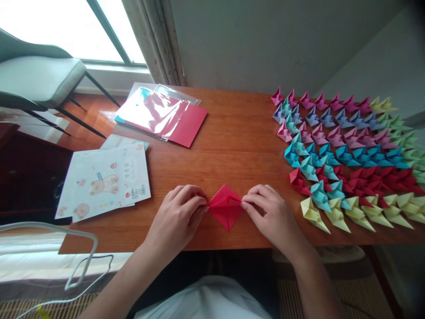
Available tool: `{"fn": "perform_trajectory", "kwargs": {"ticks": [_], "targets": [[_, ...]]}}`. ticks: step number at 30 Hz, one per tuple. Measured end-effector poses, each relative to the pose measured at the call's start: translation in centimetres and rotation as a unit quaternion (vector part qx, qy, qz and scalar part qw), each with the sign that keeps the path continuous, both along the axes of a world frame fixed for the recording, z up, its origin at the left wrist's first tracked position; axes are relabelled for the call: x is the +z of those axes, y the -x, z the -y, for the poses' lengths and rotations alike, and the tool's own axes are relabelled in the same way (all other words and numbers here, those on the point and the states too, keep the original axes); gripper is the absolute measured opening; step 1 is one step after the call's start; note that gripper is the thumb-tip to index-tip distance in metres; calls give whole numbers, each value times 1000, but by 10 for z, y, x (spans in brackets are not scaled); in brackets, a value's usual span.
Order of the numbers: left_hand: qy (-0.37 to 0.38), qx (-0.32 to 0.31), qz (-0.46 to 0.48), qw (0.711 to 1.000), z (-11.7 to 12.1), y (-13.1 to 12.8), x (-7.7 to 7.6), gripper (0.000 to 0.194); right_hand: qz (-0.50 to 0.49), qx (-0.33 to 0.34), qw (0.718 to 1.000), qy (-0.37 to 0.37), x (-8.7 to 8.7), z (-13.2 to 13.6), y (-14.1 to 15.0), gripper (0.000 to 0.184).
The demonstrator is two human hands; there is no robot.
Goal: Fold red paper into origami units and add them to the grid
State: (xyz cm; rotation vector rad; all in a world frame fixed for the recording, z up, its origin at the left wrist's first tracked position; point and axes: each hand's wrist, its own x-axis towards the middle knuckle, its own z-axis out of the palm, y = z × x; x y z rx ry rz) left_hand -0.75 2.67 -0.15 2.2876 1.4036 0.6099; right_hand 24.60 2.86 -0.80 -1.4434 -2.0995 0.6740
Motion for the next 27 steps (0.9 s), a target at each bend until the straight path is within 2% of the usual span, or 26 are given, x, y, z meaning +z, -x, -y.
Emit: {"fn": "perform_trajectory", "kwargs": {"ticks": [7, 14, 21, 27], "targets": [[-14, -14, 37, 999, -4, -17, 0, 16, 14, 3, 1000, 13, 1, -1, 1, 11], [21, -47, 23, 998, -13, -37, -3, 14, 23, 8, 999, 22, 7, 1, 1, 10], [35, -50, 19, 998, -14, -38, 1, 14, -34, 23, 999, 1, 7, 1, 11, 11], [25, -20, 31, 999, -12, -36, 3, 13, -68, 7, 997, 28, 5, -2, 20, 11]]}}
